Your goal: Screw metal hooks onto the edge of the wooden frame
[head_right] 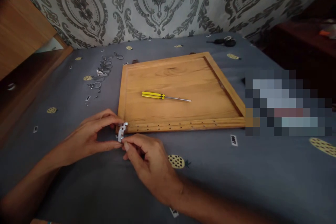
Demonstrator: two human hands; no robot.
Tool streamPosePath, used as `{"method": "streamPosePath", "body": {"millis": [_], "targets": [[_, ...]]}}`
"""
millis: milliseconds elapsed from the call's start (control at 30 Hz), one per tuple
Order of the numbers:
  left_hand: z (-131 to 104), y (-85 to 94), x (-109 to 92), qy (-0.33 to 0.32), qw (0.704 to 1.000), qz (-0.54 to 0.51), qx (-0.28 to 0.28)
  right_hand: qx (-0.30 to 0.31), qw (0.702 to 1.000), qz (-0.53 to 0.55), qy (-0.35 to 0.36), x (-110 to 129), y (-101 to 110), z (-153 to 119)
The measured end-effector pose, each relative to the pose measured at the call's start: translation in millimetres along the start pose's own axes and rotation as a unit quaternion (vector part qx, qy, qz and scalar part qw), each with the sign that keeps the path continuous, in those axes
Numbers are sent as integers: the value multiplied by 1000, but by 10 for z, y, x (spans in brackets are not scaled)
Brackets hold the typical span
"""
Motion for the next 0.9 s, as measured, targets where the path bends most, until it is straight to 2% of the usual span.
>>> {"method": "streamPosePath", "body": {"millis": [200, 367, 533, 600, 733, 900], "targets": [[40, 91, 25, -7, 1000, 0, -4, 12, 998, -56, 8, 34, -11, -43], [45, -3, 16, -10, 1000, -1, 8, 42, 993, -84, 70, 116, 8, -64], [26, -59, 9, -7, 1000, 27, 9, 54, 991, -85, 82, 118, 2, -57], [22, -60, 1, -9, 999, 42, 12, 39, 990, -97, 95, 110, 2, -60], [16, -65, -11, -22, 997, 66, 15, -34, 976, -171, 130, 91, 31, -84], [16, -75, -11, -32, 997, 66, 17, -79, 964, -221, 128, 64, 57, -95]]}}
Point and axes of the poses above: each hand's wrist, its own z-axis towards the middle knuckle, its own y-axis out of the back of the hand, x = y × z, the point moved 2 cm from there along z, towards the middle knuckle, and after that the axes turned 12 degrees about -z, right-handed, at the moved point
